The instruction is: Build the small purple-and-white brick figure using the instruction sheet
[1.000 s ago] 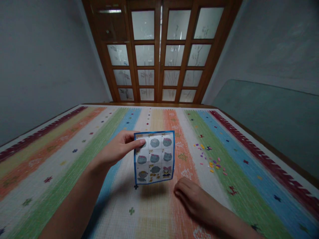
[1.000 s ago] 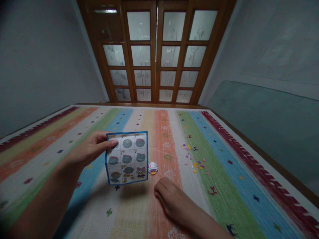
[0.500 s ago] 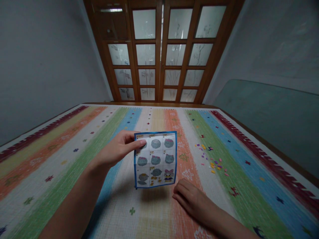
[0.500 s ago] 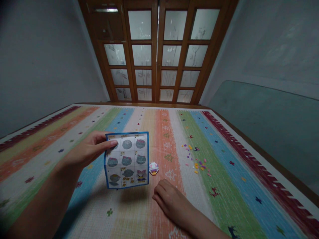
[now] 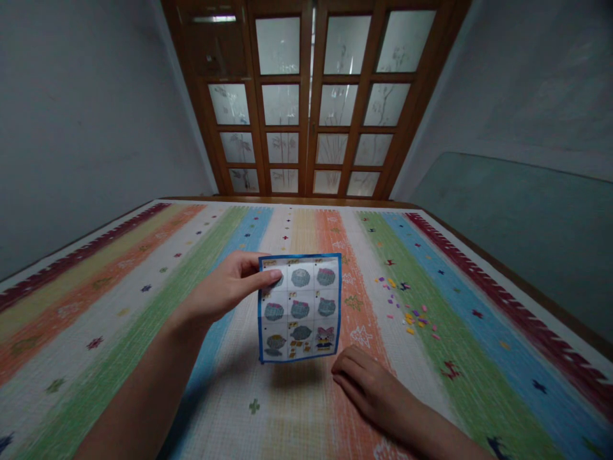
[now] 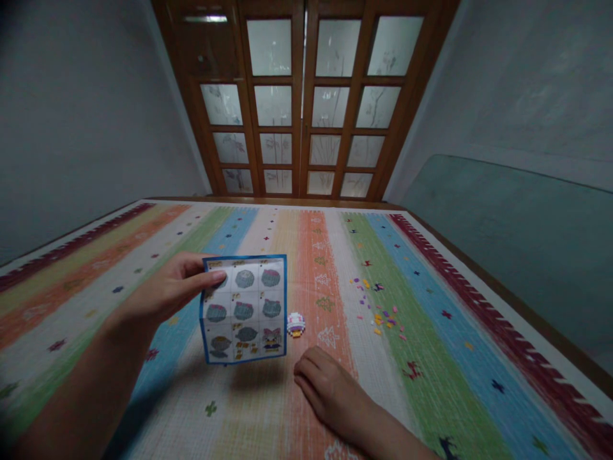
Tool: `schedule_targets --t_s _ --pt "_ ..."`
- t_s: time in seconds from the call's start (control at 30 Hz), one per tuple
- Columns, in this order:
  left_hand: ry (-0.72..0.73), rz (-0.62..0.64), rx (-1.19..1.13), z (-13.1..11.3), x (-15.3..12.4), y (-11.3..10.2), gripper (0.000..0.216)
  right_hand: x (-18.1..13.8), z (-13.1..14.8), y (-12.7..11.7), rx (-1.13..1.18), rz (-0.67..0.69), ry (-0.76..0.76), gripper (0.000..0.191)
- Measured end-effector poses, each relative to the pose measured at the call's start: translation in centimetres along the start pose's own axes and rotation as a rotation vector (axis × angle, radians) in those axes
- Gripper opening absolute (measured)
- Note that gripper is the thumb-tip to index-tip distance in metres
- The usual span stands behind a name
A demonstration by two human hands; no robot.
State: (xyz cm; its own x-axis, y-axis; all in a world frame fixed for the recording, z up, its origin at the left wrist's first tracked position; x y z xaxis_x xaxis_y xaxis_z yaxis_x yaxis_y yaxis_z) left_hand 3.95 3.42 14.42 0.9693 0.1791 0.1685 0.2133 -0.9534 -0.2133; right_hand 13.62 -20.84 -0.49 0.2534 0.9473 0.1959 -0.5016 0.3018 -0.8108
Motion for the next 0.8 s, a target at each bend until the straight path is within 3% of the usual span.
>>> schedule_targets --t_s 0.8 --pt "0.001 0.003 0.006 -0.17 -0.05 0.04 0.028 -0.11 0.06 0.03 -0.001 -0.009 -0.014 0.019"
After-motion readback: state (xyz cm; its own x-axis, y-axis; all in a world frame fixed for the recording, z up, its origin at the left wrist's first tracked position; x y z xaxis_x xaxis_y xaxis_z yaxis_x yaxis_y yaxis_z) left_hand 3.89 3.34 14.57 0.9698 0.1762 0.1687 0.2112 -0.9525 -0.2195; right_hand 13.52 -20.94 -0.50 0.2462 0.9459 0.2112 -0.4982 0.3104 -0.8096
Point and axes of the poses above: each hand's wrist, its own x-axis towards the middle knuckle, its own y-axis out of the palm, z = x × y, the point moved 1 cm from there along x, towards the middle knuckle, and after that the axes turned 3 degrees about y, right-handed, at the moved point
